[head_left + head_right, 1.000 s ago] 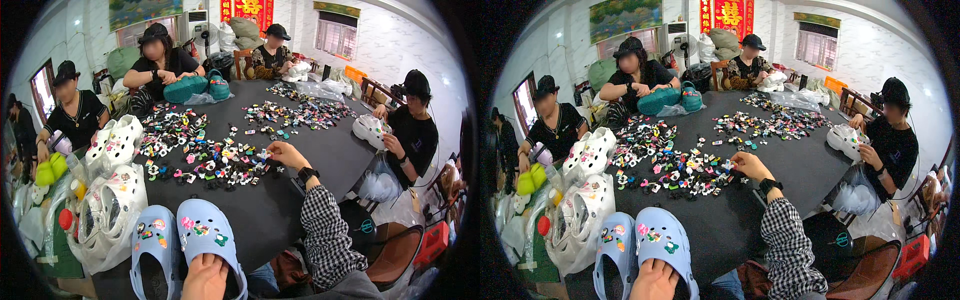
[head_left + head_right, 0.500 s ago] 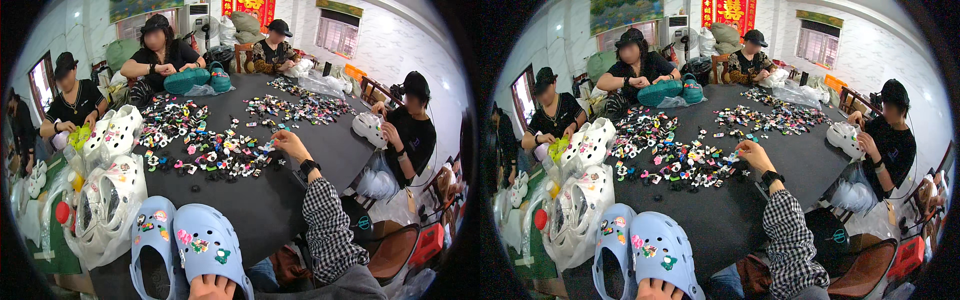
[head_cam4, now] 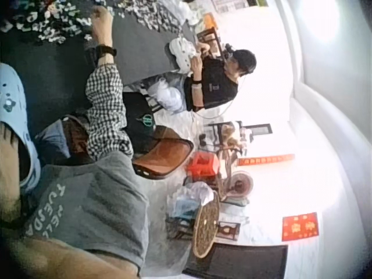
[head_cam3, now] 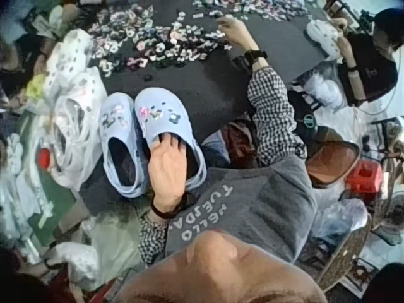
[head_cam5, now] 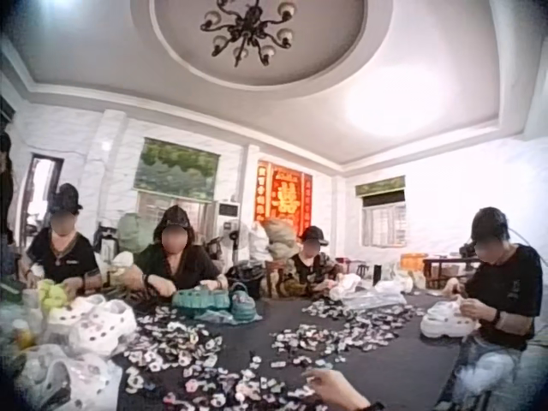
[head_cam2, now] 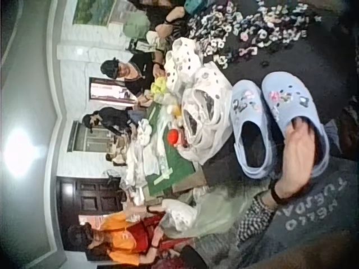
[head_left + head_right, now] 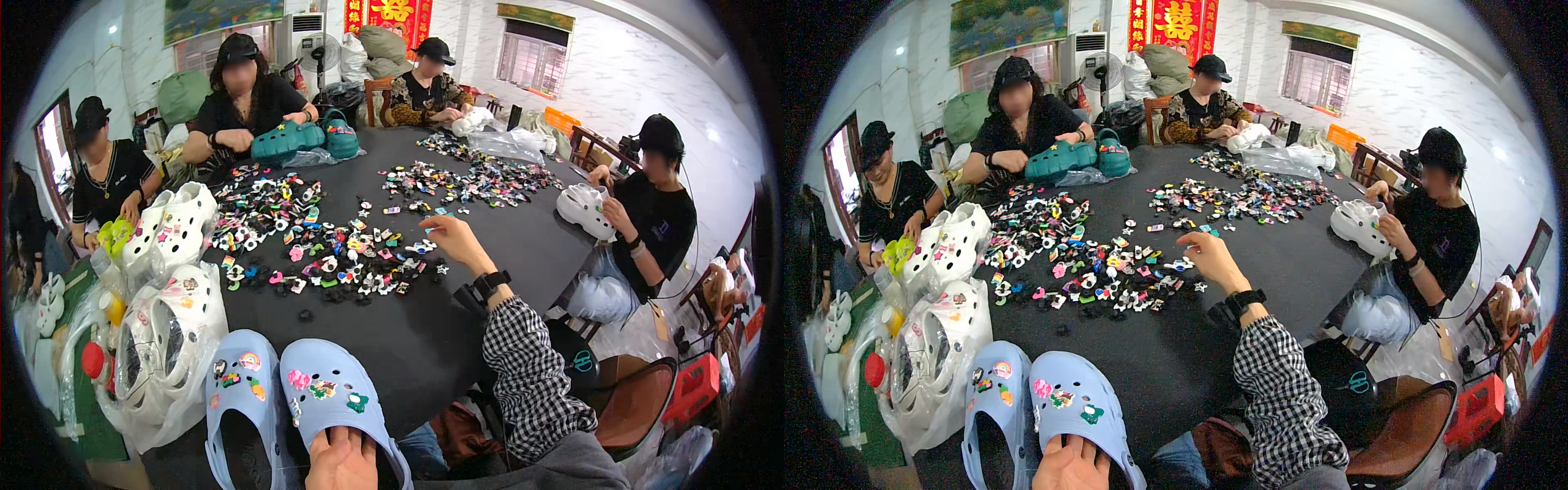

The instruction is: Attaching charms and accessories to foam clogs in a manufacturing setting.

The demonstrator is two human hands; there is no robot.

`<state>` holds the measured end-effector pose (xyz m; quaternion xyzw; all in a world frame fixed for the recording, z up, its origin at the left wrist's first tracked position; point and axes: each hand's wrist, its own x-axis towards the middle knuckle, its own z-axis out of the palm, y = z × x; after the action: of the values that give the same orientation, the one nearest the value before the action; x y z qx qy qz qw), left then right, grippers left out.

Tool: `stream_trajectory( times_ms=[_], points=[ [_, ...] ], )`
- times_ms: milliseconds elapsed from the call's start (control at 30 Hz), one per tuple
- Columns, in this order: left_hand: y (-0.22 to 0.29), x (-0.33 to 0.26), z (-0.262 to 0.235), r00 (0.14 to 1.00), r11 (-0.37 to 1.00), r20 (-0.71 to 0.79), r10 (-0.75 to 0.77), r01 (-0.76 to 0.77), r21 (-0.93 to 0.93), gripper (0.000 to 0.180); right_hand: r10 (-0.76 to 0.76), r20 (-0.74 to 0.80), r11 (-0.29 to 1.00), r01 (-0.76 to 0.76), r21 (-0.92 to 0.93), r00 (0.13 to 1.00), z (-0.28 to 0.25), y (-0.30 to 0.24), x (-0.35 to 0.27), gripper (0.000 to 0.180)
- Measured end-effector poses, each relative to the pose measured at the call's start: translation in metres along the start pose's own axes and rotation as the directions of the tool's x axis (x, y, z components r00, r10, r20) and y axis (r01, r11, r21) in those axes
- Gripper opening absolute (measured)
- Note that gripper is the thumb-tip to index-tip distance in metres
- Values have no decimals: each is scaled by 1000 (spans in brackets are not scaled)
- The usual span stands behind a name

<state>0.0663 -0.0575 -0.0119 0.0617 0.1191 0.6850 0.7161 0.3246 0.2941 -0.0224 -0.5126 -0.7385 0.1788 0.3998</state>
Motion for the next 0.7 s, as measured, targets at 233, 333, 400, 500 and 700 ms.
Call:
stream_trajectory(
  times_ms=[233, 333, 400, 500, 700],
  points=[
    [2, 3, 4, 996, 998, 59, -60, 61, -25, 5, -66, 197, 974, 106, -199, 978, -13, -11, -15, 16],
    [1, 2, 24, 964, 994, -263, -50, 73, 77, 3, 27, 150, 950, 21, -313, 988, -16, -5, -18, 16],
    [4, 0, 23, 965, 994, -256, -60, 81, 75, 2, 96, 165, 922, -25, -387, 982, -15, -7, -20, 17],
    [3, -1, 16, 965, 993, -246, -90, 106, 49, 4, 7, 212, 941, 65, -331, 977, -17, 5, -25, 17],
    [5, -4, 22, 952, 989, -292, -94, 123, 83, 8, 132, 311, 973, -62, -224, 941, -15, 10, -20, 17]
  ],
)
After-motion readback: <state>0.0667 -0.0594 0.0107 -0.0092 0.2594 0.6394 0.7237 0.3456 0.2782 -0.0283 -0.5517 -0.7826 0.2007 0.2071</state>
